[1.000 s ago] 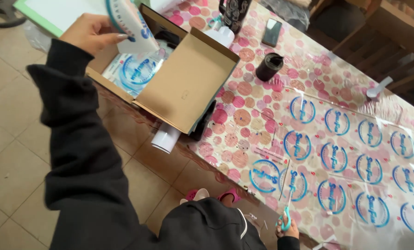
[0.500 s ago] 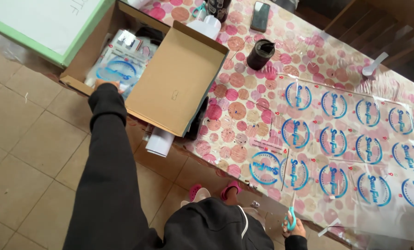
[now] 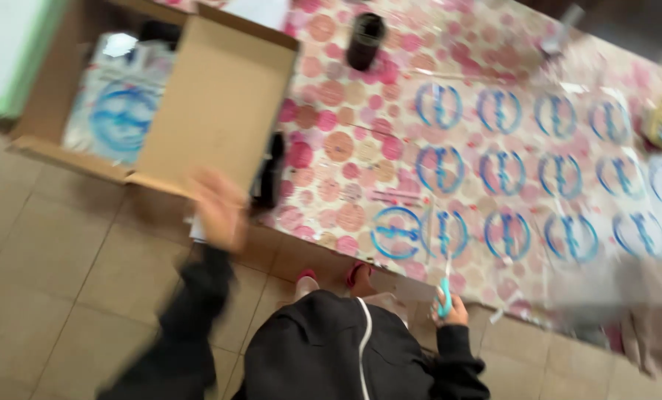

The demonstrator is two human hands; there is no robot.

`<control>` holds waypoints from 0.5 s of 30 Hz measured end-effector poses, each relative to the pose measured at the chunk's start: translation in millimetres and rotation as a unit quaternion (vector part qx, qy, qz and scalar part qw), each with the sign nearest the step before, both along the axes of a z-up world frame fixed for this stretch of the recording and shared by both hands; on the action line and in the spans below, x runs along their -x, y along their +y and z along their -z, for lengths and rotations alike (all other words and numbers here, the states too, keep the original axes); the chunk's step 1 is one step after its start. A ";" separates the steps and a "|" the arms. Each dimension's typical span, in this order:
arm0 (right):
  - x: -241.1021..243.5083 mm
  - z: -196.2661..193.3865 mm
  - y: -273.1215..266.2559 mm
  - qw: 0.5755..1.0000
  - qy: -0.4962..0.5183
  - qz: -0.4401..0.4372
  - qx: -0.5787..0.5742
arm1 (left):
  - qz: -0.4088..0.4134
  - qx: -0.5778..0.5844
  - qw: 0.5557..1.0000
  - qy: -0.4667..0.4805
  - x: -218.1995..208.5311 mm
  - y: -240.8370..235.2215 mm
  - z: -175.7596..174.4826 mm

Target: Cutting out circular printed designs from a large plastic sheet using scissors

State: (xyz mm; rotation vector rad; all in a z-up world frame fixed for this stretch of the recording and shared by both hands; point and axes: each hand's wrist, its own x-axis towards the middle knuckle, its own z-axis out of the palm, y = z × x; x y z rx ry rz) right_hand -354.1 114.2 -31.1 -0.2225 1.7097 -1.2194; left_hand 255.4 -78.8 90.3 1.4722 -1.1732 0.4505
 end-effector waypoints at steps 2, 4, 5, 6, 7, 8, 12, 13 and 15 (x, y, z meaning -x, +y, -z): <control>-9.7 -4.9 -7.4 0.995 0.064 -0.030 -0.070 | 0.637 -0.169 0.752 -0.028 89.2 59.9 25.4; -4.3 24.1 -6.1 0.994 0.077 -0.004 -0.071 | 0.578 -0.438 0.660 0.197 169.3 99.0 77.6; 0.0 39.4 -6.7 0.994 0.090 0.008 -0.065 | 0.428 -0.648 0.496 0.390 208.9 121.3 103.7; -7.1 30.6 -8.9 0.993 0.093 0.019 -0.072 | 0.433 -0.653 0.486 0.386 222.7 113.0 113.0; -13.7 21.7 -11.0 0.990 0.131 0.010 -0.050 | 0.381 -0.638 0.544 0.389 237.3 106.6 122.1; -20.0 13.1 -13.8 0.985 0.168 -0.001 -0.029 | 0.328 -0.619 0.599 0.388 252.2 100.8 131.3; -18.6 17.3 -18.3 0.983 0.184 -0.009 -0.006 | 0.211 -0.614 0.694 0.310 283.8 75.4 118.8; -17.8 25.6 -17.3 0.977 0.205 -0.051 0.004 | 0.183 -0.622 0.681 0.340 291.9 74.1 129.8; -32.7 15.5 -21.0 0.971 0.224 -0.081 0.009 | 0.162 -0.635 0.664 0.360 307.9 70.1 136.1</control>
